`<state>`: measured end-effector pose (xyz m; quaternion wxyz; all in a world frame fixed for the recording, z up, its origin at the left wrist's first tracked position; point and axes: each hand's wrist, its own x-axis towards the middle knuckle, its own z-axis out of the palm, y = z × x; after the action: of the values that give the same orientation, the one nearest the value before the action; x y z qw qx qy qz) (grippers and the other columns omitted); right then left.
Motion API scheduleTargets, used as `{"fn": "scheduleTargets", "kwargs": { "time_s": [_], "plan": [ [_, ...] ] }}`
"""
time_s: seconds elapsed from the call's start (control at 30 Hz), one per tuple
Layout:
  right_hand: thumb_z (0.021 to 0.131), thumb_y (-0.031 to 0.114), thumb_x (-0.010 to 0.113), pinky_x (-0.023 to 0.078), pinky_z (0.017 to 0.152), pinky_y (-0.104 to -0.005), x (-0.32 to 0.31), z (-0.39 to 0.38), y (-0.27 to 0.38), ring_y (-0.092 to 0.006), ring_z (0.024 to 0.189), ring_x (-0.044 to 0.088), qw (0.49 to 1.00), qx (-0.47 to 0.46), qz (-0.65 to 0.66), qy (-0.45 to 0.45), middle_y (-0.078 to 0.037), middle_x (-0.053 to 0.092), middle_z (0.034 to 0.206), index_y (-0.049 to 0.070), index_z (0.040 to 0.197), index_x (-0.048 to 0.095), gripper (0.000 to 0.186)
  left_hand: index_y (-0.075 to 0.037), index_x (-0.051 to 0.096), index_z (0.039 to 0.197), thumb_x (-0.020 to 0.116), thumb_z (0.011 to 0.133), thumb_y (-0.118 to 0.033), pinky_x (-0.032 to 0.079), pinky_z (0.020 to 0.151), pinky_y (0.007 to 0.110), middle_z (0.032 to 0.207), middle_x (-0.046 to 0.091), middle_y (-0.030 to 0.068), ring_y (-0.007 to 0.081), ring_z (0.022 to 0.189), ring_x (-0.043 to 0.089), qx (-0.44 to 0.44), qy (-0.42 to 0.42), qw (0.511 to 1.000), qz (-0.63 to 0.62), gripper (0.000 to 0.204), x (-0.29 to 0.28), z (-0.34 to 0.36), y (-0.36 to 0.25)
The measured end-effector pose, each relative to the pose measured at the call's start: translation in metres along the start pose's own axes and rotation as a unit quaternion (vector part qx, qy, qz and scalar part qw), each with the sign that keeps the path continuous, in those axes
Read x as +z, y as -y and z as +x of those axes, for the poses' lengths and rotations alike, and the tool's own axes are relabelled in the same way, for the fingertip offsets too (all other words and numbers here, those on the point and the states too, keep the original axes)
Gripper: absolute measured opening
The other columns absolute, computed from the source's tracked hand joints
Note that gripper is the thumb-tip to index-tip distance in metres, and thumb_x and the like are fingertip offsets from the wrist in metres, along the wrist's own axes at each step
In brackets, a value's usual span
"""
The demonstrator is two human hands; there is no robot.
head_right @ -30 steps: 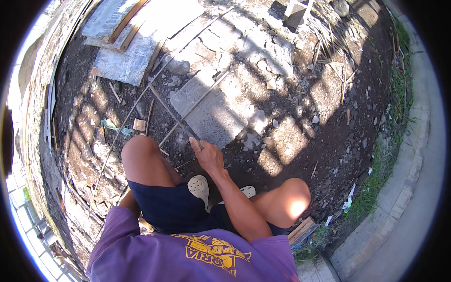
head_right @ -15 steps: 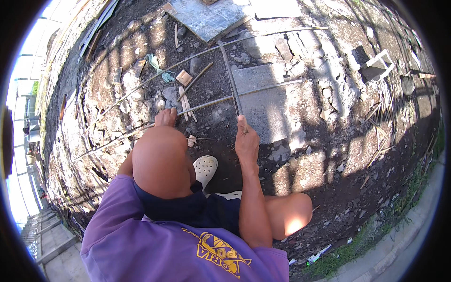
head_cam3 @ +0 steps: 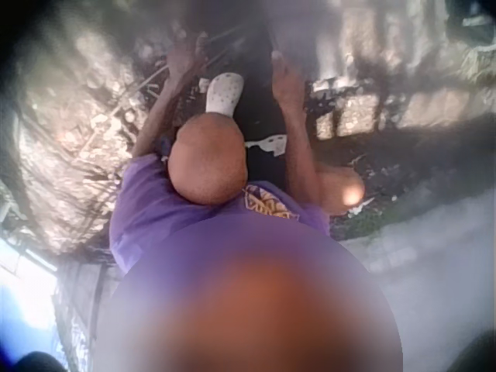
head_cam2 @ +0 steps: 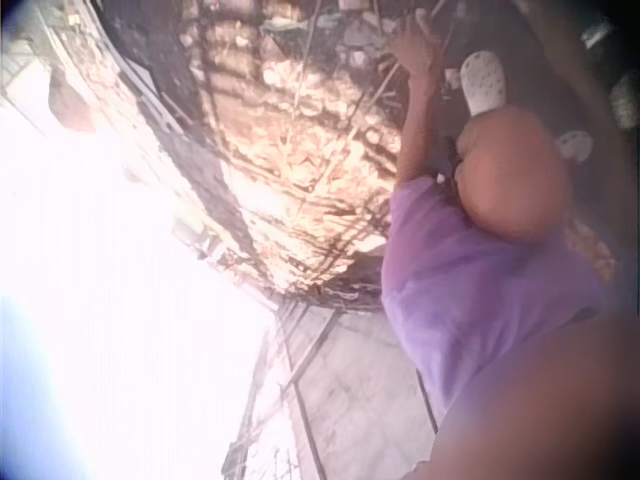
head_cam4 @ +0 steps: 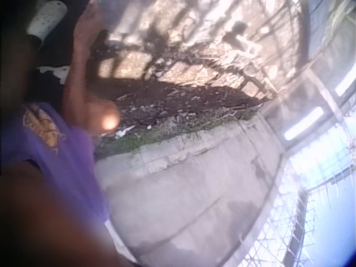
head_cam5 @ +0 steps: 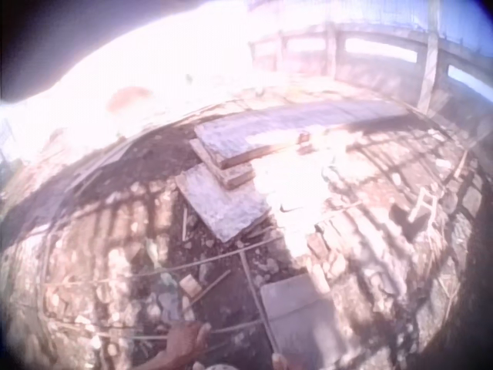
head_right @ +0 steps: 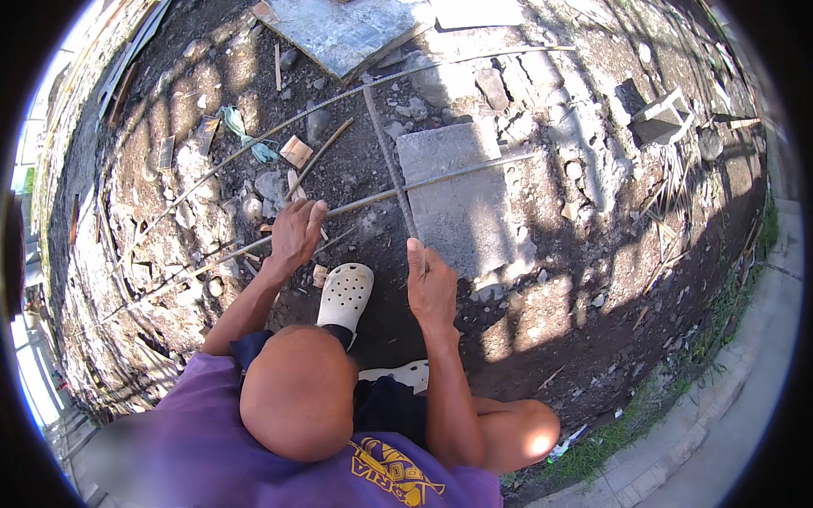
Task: The person uses a hacksaw to cut a metal rod placed on a concrete block. They repeatedly saw back and forth, repositioning the rod and adjusting their grip as needed. The cut pieces are set aside on the ground.
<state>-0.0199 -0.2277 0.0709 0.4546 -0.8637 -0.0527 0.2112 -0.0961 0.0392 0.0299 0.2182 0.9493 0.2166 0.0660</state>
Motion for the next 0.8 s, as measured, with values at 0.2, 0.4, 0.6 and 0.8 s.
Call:
{"fn": "scheduleTargets", "kwargs": {
  "time_s": [0.2,0.4,0.6,0.8],
  "plan": [
    [0.110,0.058,0.045,0.039,0.061,-0.0436,0.006,-0.001,0.010,-0.0234,0.065,0.037,0.999,0.045,0.015,0.019,-0.013,0.042,0.066,-0.004,0.084,0.055,0.068,-0.005,0.070,0.085,0.049,0.108,-0.054,0.051,0.059,0.055,0.068,0.066,0.0194,0.0450,0.066,0.067,-0.003,0.169,0.985,-0.042,0.058,0.005,0.034,-0.026],
    [0.108,0.052,0.054,0.042,0.055,-0.0521,0.026,0.000,0.017,-0.0530,0.060,0.051,0.999,-0.004,-0.032,0.002,-0.028,0.052,0.062,-0.001,0.080,0.055,0.060,-0.006,0.068,0.079,0.053,0.105,-0.058,0.052,0.058,0.053,0.066,0.066,0.0192,0.0422,0.066,0.068,-0.027,0.164,0.986,-0.003,0.060,-0.004,0.039,-0.007],
    [0.109,0.050,0.054,0.039,0.052,-0.0512,0.032,0.003,0.026,-0.0484,0.055,0.047,1.000,-0.011,-0.013,-0.010,-0.026,0.049,0.060,0.000,0.077,0.052,0.059,-0.003,0.070,0.070,0.052,0.106,-0.057,0.052,0.058,0.052,0.062,0.064,0.0209,0.0433,0.062,0.067,-0.057,0.145,0.988,-0.020,0.067,0.000,0.047,-0.010],
    [0.110,0.048,0.052,0.036,0.051,-0.0464,0.029,0.017,0.033,-0.0289,0.053,0.033,1.000,-0.007,-0.020,0.016,-0.019,0.042,0.059,0.000,0.076,0.048,0.059,-0.002,0.070,0.069,0.046,0.110,-0.052,0.051,0.058,0.054,0.058,0.061,0.0232,0.0456,0.059,0.065,-0.093,0.131,0.987,-0.021,0.069,0.000,0.062,-0.010]
  ]
}}
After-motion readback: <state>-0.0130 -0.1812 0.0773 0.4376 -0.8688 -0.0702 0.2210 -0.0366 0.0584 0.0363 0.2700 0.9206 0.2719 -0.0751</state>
